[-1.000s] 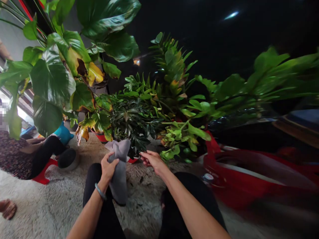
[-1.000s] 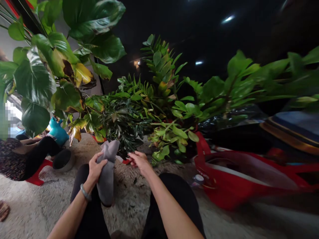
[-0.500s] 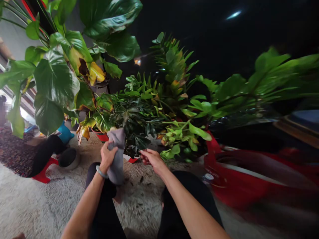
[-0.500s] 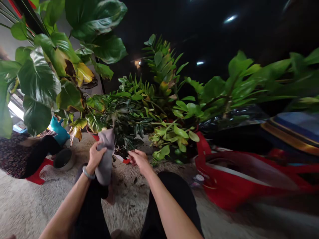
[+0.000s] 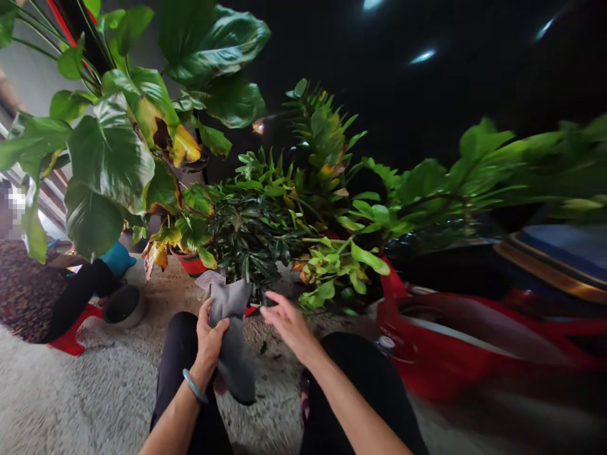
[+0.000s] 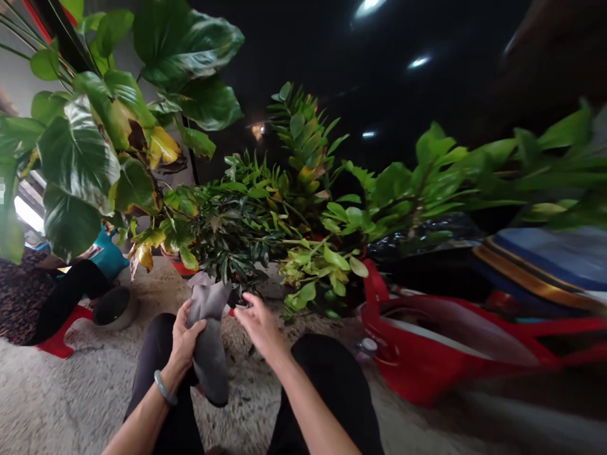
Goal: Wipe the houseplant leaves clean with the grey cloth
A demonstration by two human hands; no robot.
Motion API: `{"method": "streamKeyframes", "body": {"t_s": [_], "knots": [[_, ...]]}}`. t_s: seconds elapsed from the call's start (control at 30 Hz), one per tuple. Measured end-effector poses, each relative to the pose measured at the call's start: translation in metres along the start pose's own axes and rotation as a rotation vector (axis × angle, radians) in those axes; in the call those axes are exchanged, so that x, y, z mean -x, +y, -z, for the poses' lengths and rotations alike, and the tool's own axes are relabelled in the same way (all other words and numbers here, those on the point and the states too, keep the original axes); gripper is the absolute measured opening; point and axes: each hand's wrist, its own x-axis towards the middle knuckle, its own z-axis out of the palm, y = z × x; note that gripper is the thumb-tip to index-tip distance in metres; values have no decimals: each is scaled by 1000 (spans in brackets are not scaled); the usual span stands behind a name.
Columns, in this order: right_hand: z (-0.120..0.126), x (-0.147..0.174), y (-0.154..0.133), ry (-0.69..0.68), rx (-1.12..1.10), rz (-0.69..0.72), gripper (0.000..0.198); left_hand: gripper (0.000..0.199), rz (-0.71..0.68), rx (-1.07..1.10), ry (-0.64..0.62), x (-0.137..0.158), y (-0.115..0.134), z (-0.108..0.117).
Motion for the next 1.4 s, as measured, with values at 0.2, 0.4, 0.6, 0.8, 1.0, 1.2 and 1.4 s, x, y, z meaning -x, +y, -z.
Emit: {"method": "streamKeyframes", "body": {"t_s": [0.2, 0.4, 0.6, 0.8, 1.0, 1.2, 1.4], "knots": [[-51, 62, 28, -92, 219, 371, 80, 50, 289, 243, -168, 14, 2, -11], [-63, 54, 28, 30, 167, 460, 74, 46, 448, 349, -243, 25, 18, -13], [-52, 57, -11, 158, 136, 606, 54, 44, 239, 272, -571, 0, 48, -7], [-18, 21, -73, 540, -20, 509, 70, 30, 60, 362, -293, -69, 53, -25], [-13, 37, -16, 409, -32, 170, 69, 22, 188, 331, 95, -127, 12, -45], [8, 39, -50, 487, -79, 307, 73, 13, 324, 436, 191, -152, 3, -50], [3, -2, -64, 526, -120, 267, 78, 11, 262, 573, 58, -148, 6, -51]]}}
